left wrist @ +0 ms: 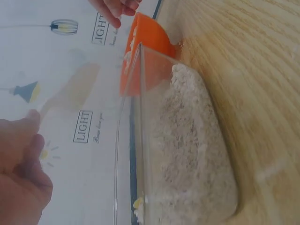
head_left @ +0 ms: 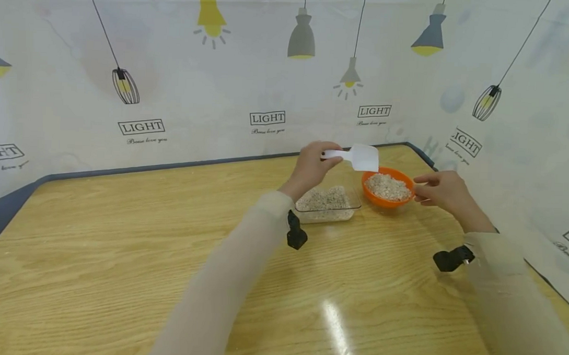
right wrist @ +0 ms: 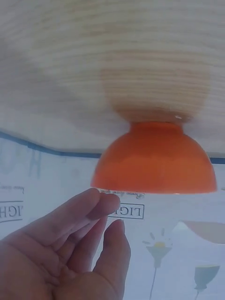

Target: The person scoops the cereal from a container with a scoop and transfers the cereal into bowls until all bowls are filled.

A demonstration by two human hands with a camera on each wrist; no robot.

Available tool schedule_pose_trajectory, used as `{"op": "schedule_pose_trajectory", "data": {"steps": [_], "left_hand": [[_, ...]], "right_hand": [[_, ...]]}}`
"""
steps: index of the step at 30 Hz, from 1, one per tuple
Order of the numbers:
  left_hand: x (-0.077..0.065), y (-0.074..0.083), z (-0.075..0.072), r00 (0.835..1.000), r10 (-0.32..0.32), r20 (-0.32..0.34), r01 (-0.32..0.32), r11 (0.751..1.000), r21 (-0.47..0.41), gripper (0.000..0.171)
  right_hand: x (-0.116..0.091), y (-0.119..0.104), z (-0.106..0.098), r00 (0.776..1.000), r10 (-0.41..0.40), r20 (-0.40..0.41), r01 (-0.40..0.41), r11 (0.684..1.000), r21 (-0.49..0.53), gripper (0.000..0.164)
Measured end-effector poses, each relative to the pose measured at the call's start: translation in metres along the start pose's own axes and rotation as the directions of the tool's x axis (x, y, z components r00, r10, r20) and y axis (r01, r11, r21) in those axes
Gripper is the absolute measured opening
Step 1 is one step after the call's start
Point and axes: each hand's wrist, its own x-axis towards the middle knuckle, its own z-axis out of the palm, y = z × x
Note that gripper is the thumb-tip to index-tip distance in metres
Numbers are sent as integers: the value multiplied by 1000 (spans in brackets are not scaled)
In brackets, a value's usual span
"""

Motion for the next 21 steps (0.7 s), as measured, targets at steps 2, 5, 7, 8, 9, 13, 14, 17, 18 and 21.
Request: {"op": "schedule_pose_trajectory", "data": {"steps": [2, 5, 7, 8, 9, 13, 14, 17, 18, 21], "left_hand": [[-1, -3, -7, 1000, -16, 17, 16, 1000, -11, 27], [-4, -7, -16, 998, -28, 49, 29, 1000, -7, 29], [-5, -9, -22, 996, -48, 75, 48, 999, -7, 30], [-6, -10, -25, 995, -54, 90, 55, 998, -3, 31], [-7, -11, -28, 993, -59, 103, 59, 998, 1, 31], [-10, -16, -42, 986, -65, 156, 63, 998, 12, 31], [-11, -17, -45, 984, -63, 166, 61, 998, 16, 31], [-14, -21, -54, 979, -71, 191, 67, 997, 27, 33], [-15, -22, -57, 977, -75, 198, 71, 997, 28, 33], [-18, -25, -65, 974, -87, 211, 79, 996, 47, 34]], "right_hand": [[-1, -5, 2, 1000, -10, 8, 10, 1000, 2, 46], [-2, -13, 6, 999, -27, 24, 26, 1000, 13, 45], [-1, -18, 11, 999, -44, 29, 44, 999, -3, 45], [-1, -20, 13, 998, -52, 31, 52, 999, -13, 45], [-1, -22, 15, 998, -59, 35, 60, 998, -23, 44], [-2, -34, 28, 993, -109, 33, 112, 988, -104, 42], [-2, -37, 31, 992, -126, 33, 129, 984, -126, 41], [-2, -46, 42, 983, -183, 29, 185, 963, -195, 39], [-2, -49, 46, 979, -200, 34, 202, 959, -201, 38], [-1, -57, 57, 971, -233, 54, 239, 948, -212, 35]]}}
